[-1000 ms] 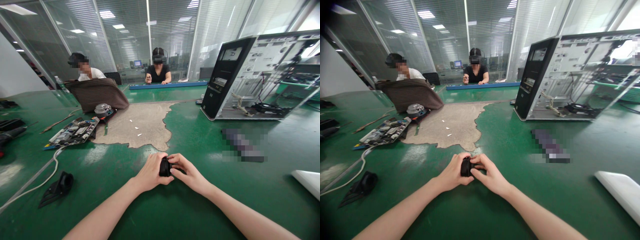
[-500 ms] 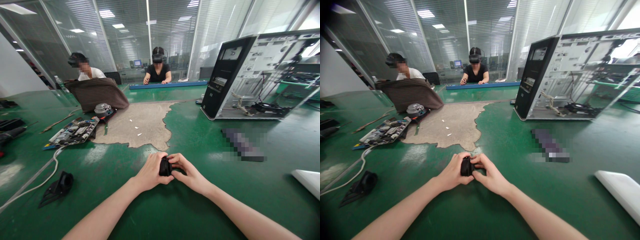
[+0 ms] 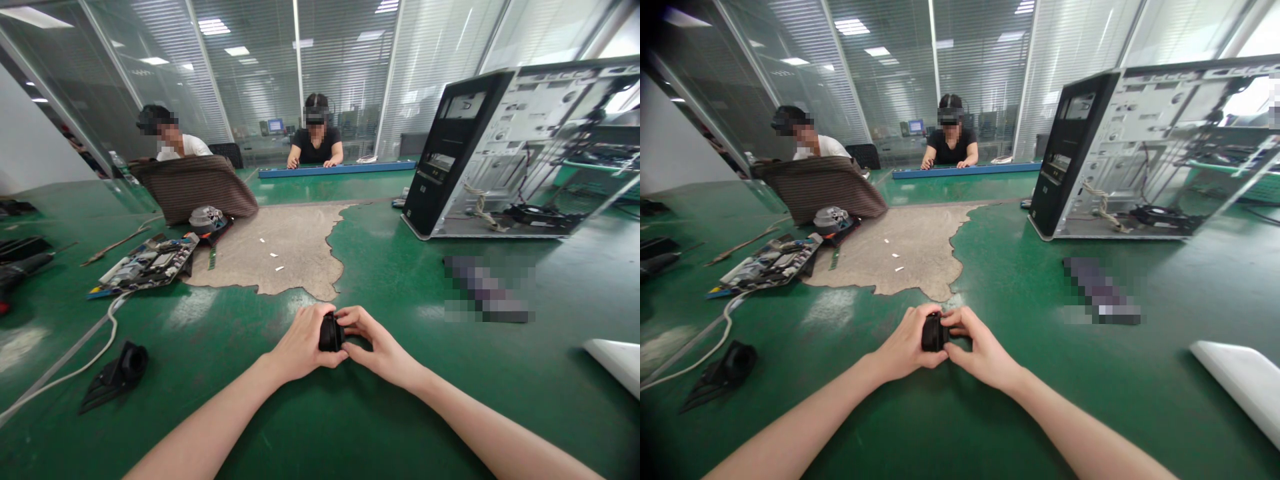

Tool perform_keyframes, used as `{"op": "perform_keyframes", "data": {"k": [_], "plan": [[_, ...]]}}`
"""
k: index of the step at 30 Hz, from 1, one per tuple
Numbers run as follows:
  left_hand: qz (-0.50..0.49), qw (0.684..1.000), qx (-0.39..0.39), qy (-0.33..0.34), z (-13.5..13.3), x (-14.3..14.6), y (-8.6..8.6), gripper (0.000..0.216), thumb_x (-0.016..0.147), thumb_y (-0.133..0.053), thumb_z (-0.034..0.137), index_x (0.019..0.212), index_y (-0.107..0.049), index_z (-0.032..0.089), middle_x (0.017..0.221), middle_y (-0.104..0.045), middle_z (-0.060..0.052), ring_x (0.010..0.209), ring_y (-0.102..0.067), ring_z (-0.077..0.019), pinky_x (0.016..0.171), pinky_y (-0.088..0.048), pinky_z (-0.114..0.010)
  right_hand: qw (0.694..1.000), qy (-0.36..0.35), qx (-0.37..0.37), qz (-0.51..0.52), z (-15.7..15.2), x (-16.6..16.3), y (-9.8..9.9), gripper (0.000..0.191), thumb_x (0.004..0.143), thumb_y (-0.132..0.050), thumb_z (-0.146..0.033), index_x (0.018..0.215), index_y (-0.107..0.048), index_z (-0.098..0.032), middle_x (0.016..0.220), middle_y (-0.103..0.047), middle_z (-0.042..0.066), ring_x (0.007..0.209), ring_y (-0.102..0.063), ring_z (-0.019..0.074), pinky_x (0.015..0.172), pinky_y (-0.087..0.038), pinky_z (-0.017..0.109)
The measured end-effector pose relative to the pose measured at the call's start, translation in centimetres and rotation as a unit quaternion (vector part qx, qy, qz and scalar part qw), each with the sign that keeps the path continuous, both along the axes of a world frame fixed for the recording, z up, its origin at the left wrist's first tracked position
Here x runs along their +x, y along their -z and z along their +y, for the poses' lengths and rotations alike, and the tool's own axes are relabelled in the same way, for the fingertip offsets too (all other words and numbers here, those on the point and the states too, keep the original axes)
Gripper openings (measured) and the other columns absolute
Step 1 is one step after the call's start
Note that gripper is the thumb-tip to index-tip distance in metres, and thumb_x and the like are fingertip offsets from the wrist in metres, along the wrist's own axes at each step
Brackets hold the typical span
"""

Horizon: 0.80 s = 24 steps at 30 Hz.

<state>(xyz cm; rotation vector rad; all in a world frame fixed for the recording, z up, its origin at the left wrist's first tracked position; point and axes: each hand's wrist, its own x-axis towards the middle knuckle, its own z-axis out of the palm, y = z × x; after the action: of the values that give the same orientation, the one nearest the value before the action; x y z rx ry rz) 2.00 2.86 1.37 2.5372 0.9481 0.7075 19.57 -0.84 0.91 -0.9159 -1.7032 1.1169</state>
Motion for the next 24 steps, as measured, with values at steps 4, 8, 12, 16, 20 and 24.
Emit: {"op": "perform_keyframes", "data": {"k": [4,8,12,16,20,24], "plan": [[-0.001,1.000,0.002,-0.003,-0.02,0.03,-0.07,0.060,0.064,-0.064,0.031,0.111,-0.029,0.019,0.102,-0.048,-0.006,0.090,-0.048,-0.0227,0.079,-0.037,-0.038,1.000,0.006,-0.019,0.006,0.13,-0.04,0.03,0.017,0.079,-0.052,-0.016,0.095,-0.048,-0.022,0.106,-0.047,0.003,0.100,-0.051,0.0154,0.088,-0.045,0.032],[0.001,1.000,-0.003,-0.005,-0.05,0.04,-0.17,0.060,0.063,-0.064,0.031,0.111,-0.030,0.019,0.102,-0.049,-0.006,0.090,-0.048,-0.0229,0.079,-0.038,-0.038,0.999,0.006,-0.043,-0.005,0.17,-0.18,-0.18,0.028,0.080,-0.050,-0.014,0.106,-0.043,-0.023,0.103,-0.051,0.003,0.099,-0.053,0.0153,0.089,-0.044,0.034],[-0.001,1.000,-0.007,-0.006,-0.08,0.01,-0.16,0.061,0.063,-0.064,0.032,0.112,-0.031,0.019,0.104,-0.049,-0.007,0.091,-0.048,-0.0231,0.080,-0.038,-0.038,1.000,-0.003,-0.018,-0.005,0.07,-0.13,-0.22,0.030,0.077,-0.052,-0.012,0.104,-0.044,-0.022,0.105,-0.049,0.004,0.101,-0.052,0.0162,0.090,-0.044,0.035],[-0.003,1.000,-0.004,-0.002,-0.10,0.00,-0.20,0.060,0.063,-0.064,0.032,0.112,-0.031,0.019,0.105,-0.049,-0.007,0.091,-0.048,-0.0228,0.079,-0.037,-0.038,1.000,-0.002,0.006,-0.003,0.06,0.03,-0.04,0.025,0.075,-0.054,-0.012,0.097,-0.047,-0.022,0.110,-0.045,0.004,0.104,-0.049,0.0162,0.092,-0.043,0.034],[-0.001,1.000,-0.002,-0.004,-0.13,0.03,-0.30,0.059,0.064,-0.064,0.031,0.111,-0.030,0.019,0.102,-0.049,-0.006,0.090,-0.048,-0.0223,0.079,-0.038,-0.038,1.000,0.006,-0.022,0.005,0.21,0.01,-0.05,0.018,0.079,-0.052,-0.019,0.096,-0.048,-0.023,0.105,-0.049,0.003,0.101,-0.052,0.0155,0.089,-0.045,0.033],[0.003,1.000,-0.003,-0.006,-0.13,0.01,-0.30,0.060,0.064,-0.064,0.031,0.112,-0.030,0.019,0.102,-0.049,-0.006,0.090,-0.048,-0.0224,0.079,-0.038,-0.038,0.999,0.003,-0.045,-0.001,0.23,-0.14,-0.25,0.032,0.079,-0.052,-0.016,0.108,-0.042,-0.023,0.103,-0.053,0.004,0.099,-0.053,0.0162,0.090,-0.044,0.036]]}}
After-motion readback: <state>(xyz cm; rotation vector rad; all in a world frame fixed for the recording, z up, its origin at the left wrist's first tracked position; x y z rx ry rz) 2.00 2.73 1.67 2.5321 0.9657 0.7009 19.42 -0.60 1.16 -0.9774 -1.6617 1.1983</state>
